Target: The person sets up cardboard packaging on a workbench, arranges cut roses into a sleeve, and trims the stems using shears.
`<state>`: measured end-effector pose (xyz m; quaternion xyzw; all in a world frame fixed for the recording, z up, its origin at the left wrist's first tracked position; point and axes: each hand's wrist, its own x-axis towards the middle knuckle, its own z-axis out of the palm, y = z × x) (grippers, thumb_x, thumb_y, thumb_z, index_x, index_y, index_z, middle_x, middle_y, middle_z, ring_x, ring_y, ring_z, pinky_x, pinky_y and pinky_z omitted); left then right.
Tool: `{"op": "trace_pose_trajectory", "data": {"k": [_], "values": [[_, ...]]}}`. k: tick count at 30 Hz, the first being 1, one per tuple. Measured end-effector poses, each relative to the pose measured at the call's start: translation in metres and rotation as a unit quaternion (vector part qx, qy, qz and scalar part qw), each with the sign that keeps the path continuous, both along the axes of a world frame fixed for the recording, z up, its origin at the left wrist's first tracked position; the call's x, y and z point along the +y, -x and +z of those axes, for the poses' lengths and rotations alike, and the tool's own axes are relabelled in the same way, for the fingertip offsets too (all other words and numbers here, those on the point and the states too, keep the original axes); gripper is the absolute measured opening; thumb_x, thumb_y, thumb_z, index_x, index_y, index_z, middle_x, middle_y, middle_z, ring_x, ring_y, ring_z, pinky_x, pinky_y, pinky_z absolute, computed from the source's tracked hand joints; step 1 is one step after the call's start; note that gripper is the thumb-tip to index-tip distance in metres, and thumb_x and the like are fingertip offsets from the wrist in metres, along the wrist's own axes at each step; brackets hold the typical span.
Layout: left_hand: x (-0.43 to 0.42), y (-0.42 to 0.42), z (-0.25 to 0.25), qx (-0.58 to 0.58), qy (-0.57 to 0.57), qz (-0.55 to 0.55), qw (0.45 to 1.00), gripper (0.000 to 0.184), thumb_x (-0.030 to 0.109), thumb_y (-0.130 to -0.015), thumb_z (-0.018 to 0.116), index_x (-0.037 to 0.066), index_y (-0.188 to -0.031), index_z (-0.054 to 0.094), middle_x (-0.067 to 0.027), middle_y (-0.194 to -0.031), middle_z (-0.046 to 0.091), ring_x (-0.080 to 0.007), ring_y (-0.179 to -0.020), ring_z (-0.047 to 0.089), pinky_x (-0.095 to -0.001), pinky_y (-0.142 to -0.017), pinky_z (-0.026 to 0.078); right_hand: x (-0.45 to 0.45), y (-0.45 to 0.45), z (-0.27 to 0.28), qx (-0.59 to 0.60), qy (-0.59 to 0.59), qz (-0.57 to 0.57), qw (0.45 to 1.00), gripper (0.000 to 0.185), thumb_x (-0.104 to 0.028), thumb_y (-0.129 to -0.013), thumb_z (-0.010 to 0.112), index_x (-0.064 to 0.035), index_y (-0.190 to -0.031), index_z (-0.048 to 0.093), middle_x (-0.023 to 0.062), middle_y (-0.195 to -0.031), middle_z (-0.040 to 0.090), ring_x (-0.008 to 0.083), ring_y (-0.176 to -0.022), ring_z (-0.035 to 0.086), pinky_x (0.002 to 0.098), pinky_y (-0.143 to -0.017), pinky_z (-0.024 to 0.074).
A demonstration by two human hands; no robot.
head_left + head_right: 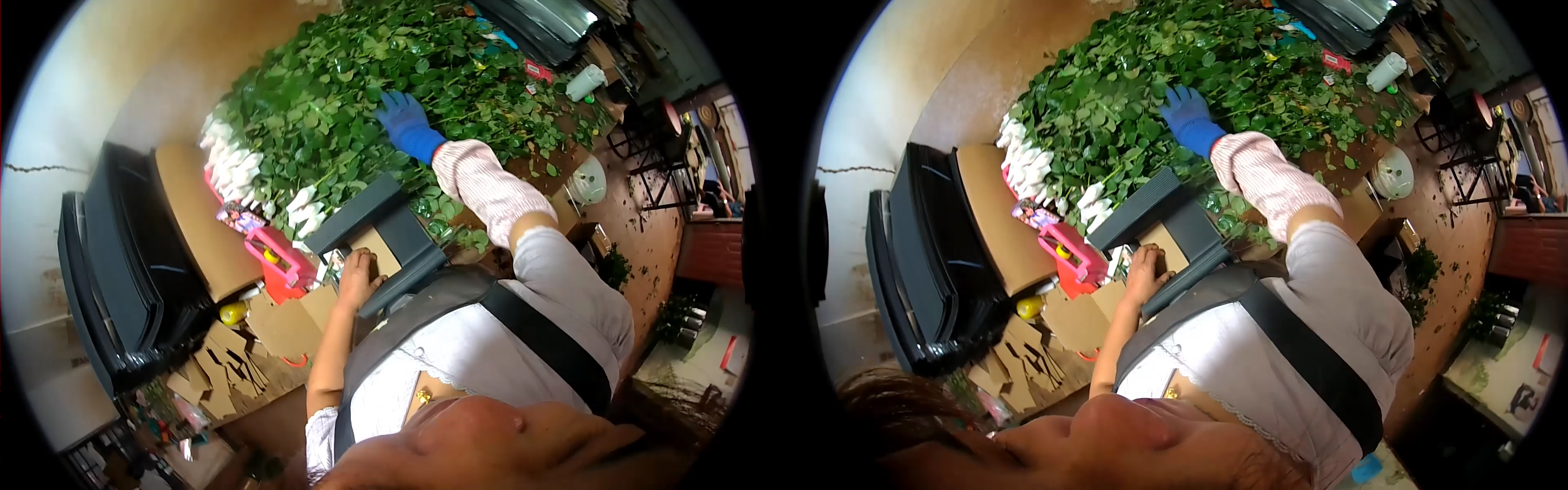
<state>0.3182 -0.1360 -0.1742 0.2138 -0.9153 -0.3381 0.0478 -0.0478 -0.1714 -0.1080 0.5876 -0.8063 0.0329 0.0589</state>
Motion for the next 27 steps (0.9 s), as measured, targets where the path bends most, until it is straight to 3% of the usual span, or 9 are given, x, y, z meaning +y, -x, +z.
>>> {"op": "trace_pose_trajectory", "data": {"k": [3,8,12,13,14,18,20,22,27], "values": [[0.002,-0.003,-0.006,0.01,0.005,-0.002,1.0,0.054,0.012,-0.064,0.085,0.002,-0.11,0.06,-0.017,-0.121,0.054,-0.0373,-0.114,0.052,-0.0421,-0.099,0.044,-0.016,0.03,-0.017,0.034,-0.188,0.026,0.981,0.039,-0.015,-0.085,0.06,-0.0227,-0.122,0.064,0.0087,-0.143,0.05,0.0276,-0.124,0.052,0.0422,-0.107,0.0406],[0.006,-0.003,-0.006,0.02,0.003,0.02,1.0,0.049,0.014,-0.069,0.083,0.001,-0.111,0.06,-0.017,-0.122,0.055,-0.0369,-0.113,0.053,-0.0419,-0.098,0.045,0.027,0.035,0.099,0.092,0.305,0.141,0.937,0.055,-0.002,-0.082,0.062,-0.0248,-0.132,0.059,0.0064,-0.143,0.052,0.0256,-0.124,0.055,0.041,-0.104,0.0472],[0.006,-0.004,-0.002,0.005,-0.043,0.048,0.998,0.059,0.02,-0.07,0.084,0.002,-0.12,0.058,-0.0181,-0.123,0.056,-0.0388,-0.113,0.053,-0.0423,-0.098,0.044,0.097,0.016,0.129,-0.059,0.187,0.279,0.94,0.05,-0.005,-0.082,0.066,-0.0207,-0.129,0.062,0.0072,-0.123,0.066,0.0272,-0.107,0.065,0.0383,-0.092,0.0551],[0.006,-0.004,0.001,-0.008,-0.066,0.064,0.996,0.063,0.022,-0.07,0.085,0.002,-0.123,0.057,-0.0186,-0.124,0.056,-0.0392,-0.114,0.053,-0.0423,-0.099,0.044,0.116,0.012,0.134,-0.135,0.01,0.265,0.955,0.049,-0.005,-0.081,0.068,-0.0208,-0.127,0.062,0.0074,-0.114,0.069,0.0271,-0.102,0.066,0.0392,-0.09,0.0559],[0.002,-0.017,-0.04,0.052,-0.074,0.068,0.994,0.083,0.02,-0.067,0.089,0.003,-0.136,0.047,-0.0188,-0.126,0.058,-0.0348,-0.118,0.054,-0.0414,-0.102,0.043,0.138,0.015,0.105,-0.218,0.017,0.286,0.933,0.046,-0.005,-0.08,0.069,-0.0214,-0.123,0.064,0.0068,-0.108,0.068,0.0261,-0.098,0.066,0.0386,-0.085,0.0559],[0.014,-0.01,-0.011,0.109,-0.27,0.17,0.941,0.111,0.013,-0.06,0.093,0.006,-0.15,0.028,-0.0189,-0.126,0.06,-0.0283,-0.116,0.059,-0.0379,-0.103,0.044,0.193,0.013,0.031,-0.031,-0.347,0.178,0.92,0.048,-0.005,-0.082,0.068,-0.0237,-0.126,0.063,0.0063,-0.11,0.067,0.0263,-0.101,0.065,0.0397,-0.087,0.0541],[0.013,-0.005,-0.003,0.115,-0.213,0.138,0.96,0.104,0.017,-0.063,0.091,0.005,-0.148,0.033,-0.0183,-0.123,0.061,-0.0309,-0.114,0.059,-0.0404,-0.101,0.044,0.204,0.01,-0.018,-0.033,-0.429,0.137,0.892,0.045,-0.007,-0.084,0.068,-0.0241,-0.125,0.063,0.0064,-0.111,0.067,0.0255,-0.104,0.064,0.0411,-0.089,0.0523],[0.007,-0.009,-0.017,0.077,-0.128,0.089,0.985,0.068,0.02,-0.069,0.087,0.008,-0.129,0.058,-0.017,-0.122,0.059,-0.0338,-0.114,0.054,-0.0421,-0.099,0.043,0.207,0.01,-0.056,-0.058,-0.444,0.134,0.884,0.04,-0.01,-0.087,0.066,-0.0243,-0.123,0.063,0.0065,-0.112,0.067,0.0248,-0.106,0.064,0.0419,-0.09,0.0505],[0.008,-0.005,-0.008,0.029,-0.106,0.057,0.992,0.031,0.019,-0.074,0.083,0.01,-0.102,0.073,-0.015,-0.126,0.055,-0.0334,-0.119,0.05,-0.0405,-0.1,0.041,0.158,-0.017,0.024,-0.121,-0.088,0.048,0.987,0.04,-0.017,-0.088,0.062,-0.0227,-0.128,0.062,0.009,-0.108,0.069,0.0265,-0.097,0.067,0.0448,-0.083,0.0514]]}}
